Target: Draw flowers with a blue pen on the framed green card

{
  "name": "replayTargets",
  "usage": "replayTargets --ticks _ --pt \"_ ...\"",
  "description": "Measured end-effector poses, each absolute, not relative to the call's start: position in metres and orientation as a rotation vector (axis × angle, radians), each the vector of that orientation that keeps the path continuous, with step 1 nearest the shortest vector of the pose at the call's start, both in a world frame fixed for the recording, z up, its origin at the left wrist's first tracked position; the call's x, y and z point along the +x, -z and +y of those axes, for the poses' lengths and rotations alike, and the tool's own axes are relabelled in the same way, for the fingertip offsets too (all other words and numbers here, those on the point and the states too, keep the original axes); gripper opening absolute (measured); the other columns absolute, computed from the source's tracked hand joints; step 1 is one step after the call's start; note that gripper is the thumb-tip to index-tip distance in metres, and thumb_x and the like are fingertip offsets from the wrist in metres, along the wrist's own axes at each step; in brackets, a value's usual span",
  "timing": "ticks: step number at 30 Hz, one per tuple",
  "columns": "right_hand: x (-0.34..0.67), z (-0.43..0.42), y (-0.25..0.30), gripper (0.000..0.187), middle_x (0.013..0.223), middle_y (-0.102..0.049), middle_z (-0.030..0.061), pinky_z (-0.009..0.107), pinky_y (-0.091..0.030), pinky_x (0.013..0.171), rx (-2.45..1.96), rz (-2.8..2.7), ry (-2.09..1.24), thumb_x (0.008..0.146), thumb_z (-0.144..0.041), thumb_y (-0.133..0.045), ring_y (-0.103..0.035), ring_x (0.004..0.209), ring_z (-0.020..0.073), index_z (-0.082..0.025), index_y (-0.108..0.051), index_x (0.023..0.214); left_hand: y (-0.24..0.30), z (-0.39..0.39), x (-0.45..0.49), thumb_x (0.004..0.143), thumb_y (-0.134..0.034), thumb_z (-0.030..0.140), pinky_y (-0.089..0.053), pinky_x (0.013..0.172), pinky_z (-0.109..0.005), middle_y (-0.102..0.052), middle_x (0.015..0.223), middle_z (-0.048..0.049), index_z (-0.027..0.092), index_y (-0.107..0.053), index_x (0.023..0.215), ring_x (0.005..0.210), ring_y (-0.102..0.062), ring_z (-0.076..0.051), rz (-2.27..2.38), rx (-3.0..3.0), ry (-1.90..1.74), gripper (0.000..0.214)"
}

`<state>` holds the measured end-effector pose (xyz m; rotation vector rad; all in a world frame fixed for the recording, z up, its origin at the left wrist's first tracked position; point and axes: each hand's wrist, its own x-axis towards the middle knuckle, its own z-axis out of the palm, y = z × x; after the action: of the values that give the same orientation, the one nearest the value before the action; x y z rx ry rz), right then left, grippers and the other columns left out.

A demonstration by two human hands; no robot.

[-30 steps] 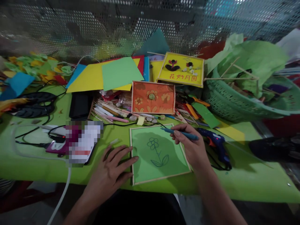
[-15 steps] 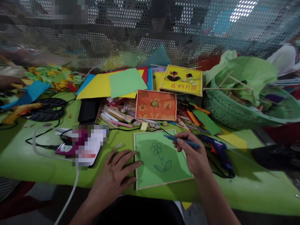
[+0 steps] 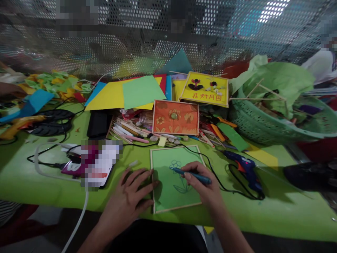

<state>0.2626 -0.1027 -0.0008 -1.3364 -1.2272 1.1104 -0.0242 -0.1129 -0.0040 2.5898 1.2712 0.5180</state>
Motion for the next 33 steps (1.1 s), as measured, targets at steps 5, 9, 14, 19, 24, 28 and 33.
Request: replayTargets --ticks 5,9,14,19,24,28,33 --pt "0.265 -0.105 0.001 0.021 0.077 -0.066 0.0018 0.026 -0.045 0.056 -1.362 -1.21 -1.068 0.084 -0.04 -0.085 -0.058 0.065 0.0161 -0.023 -0.075 0.092 0.0 -0.114 -0.024 0.097 -0.068 0.043 -0.038 0.12 -0.071 -0.056 0.156 0.0021 0.042 -0.061 0.138 0.139 -0.055 -0.036 1.249 2.59 -0.431 0.042" --pt "0.266 -0.107 0.002 0.019 0.078 -0.066 0.0015 0.026 -0.045 0.057 -1.374 -1.23 -1.03 0.085 -0.036 -0.085 -0.058 0.065 0.0157 -0.022 -0.073 0.091 0.001 -0.113 -0.026 0.1 -0.062 0.047 -0.034 0.122 -0.068 -0.055 0.157 0.0022 0.042 -0.063 0.137 0.14 -0.054 -0.035 1.231 2.568 -0.469 0.037" --pt "0.264 -0.108 0.0 0.019 0.076 -0.066 0.0008 0.026 -0.044 0.056 -1.392 -1.273 -1.023 0.087 -0.037 -0.083 -0.057 0.064 0.0155 -0.022 -0.071 0.089 0.003 -0.112 -0.025 0.102 -0.057 0.049 -0.033 0.121 -0.066 -0.058 0.154 0.0005 0.039 -0.064 0.134 0.137 -0.055 -0.033 1.202 2.572 -0.554 0.034" --pt "0.254 -0.105 -0.01 0.022 0.073 -0.064 0.0006 0.026 -0.043 0.054 -1.442 -1.389 -1.061 0.087 -0.04 -0.081 -0.055 0.061 0.0155 -0.022 -0.069 0.087 0.003 -0.113 -0.026 0.103 -0.055 0.052 -0.032 0.119 -0.068 -0.057 0.154 -0.0011 0.038 -0.065 0.132 0.138 -0.054 -0.034 1.184 2.578 -0.564 0.034" --pt "0.244 -0.103 -0.015 0.017 0.074 -0.065 0.0003 0.024 -0.041 0.053 -1.423 -1.503 -1.097 0.089 -0.036 -0.078 -0.054 0.06 0.0139 -0.022 -0.069 0.087 0.002 -0.112 -0.028 0.103 -0.055 0.053 -0.028 0.122 -0.068 -0.055 0.156 -0.0016 0.039 -0.065 0.131 0.141 -0.052 -0.033 1.171 2.566 -0.524 0.033" --pt "0.239 -0.101 -0.018 0.011 0.075 -0.066 0.0005 0.024 -0.042 0.056 -1.401 -1.589 -1.071 0.089 -0.031 -0.075 -0.056 0.063 0.0141 -0.022 -0.069 0.088 0.002 -0.114 -0.031 0.102 -0.057 0.048 -0.023 0.127 -0.061 -0.056 0.157 -0.0021 0.036 -0.066 0.131 0.145 -0.05 -0.031 1.152 2.56 -0.598 0.033" --pt "0.236 -0.099 -0.022 0.01 0.072 -0.066 0.0 0.024 -0.042 0.055 -1.409 -1.621 -1.044 0.088 -0.029 -0.074 -0.056 0.06 0.0136 -0.021 -0.069 0.084 0.004 -0.12 -0.035 0.101 -0.061 0.038 -0.015 0.131 -0.05 -0.072 0.135 0.0016 0.031 -0.071 0.121 0.134 -0.06 -0.022 1.079 2.55 -0.78 0.023"
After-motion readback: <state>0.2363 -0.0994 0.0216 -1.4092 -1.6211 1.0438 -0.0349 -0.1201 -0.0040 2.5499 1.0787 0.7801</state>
